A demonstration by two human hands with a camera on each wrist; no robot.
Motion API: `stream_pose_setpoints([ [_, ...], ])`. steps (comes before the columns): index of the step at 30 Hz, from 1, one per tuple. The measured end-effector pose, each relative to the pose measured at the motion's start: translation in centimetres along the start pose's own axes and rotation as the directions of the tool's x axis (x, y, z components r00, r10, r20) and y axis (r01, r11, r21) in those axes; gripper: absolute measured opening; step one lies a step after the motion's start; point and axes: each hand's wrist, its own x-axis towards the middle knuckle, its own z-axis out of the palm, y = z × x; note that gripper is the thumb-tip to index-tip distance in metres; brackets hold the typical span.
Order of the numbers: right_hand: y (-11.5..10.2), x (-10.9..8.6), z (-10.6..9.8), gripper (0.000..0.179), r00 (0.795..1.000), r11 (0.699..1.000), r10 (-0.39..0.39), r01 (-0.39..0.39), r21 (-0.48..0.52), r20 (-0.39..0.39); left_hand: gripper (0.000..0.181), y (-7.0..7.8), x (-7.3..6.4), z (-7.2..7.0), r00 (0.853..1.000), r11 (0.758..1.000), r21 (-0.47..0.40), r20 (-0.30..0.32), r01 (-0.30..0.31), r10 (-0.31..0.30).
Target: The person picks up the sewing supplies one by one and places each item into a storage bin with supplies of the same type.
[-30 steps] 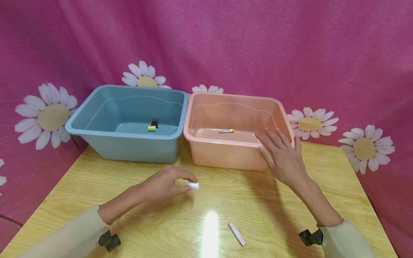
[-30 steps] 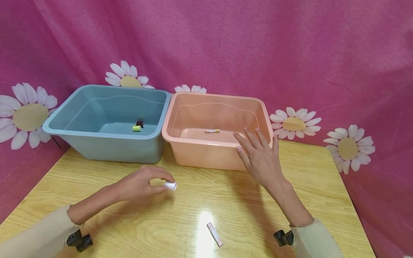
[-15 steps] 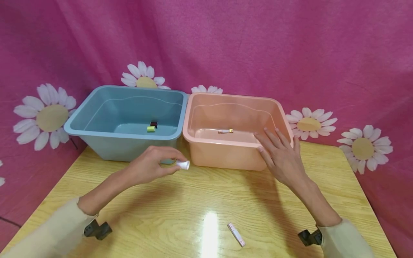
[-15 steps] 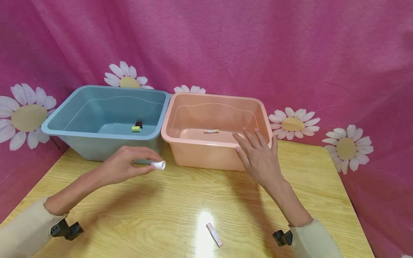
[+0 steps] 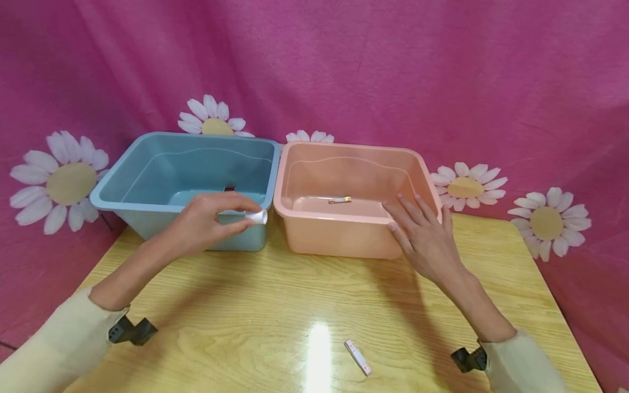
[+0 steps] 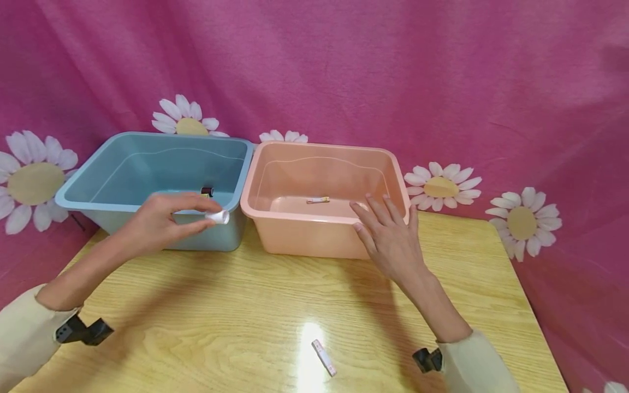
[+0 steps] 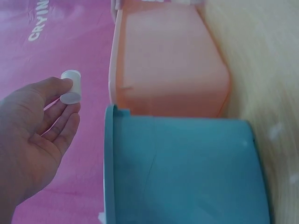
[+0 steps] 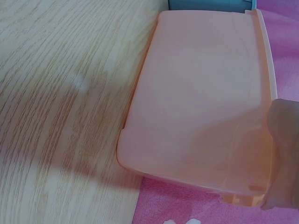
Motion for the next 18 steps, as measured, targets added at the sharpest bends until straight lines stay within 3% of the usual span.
stream_pose_setpoints([
  [6, 0.0, 0.0, 0.1, 0.045, 1.0, 1.0, 0.0, 0.0, -0.003, -0.01, 0.029, -1.1, 0.3, -1.1, 0.998, 1.0, 0.027, -0.07, 0.004, -0.002],
  [14, 0.0, 0.1, 0.1, 0.045, 1.0, 1.0, 0.0, 0.0, 0.0, -0.012, 0.029, -2.1, 0.4, -2.2, 0.987, 0.989, 0.01, -0.073, 0.146, -0.145],
  [18, 0.1, 0.1, 0.1, 0.044, 1.0, 1.0, -0.002, 0.002, -0.005, -0.017, 0.027, -2.9, 0.7, -2.5, 0.983, 0.986, 0.008, -0.076, 0.167, -0.166],
])
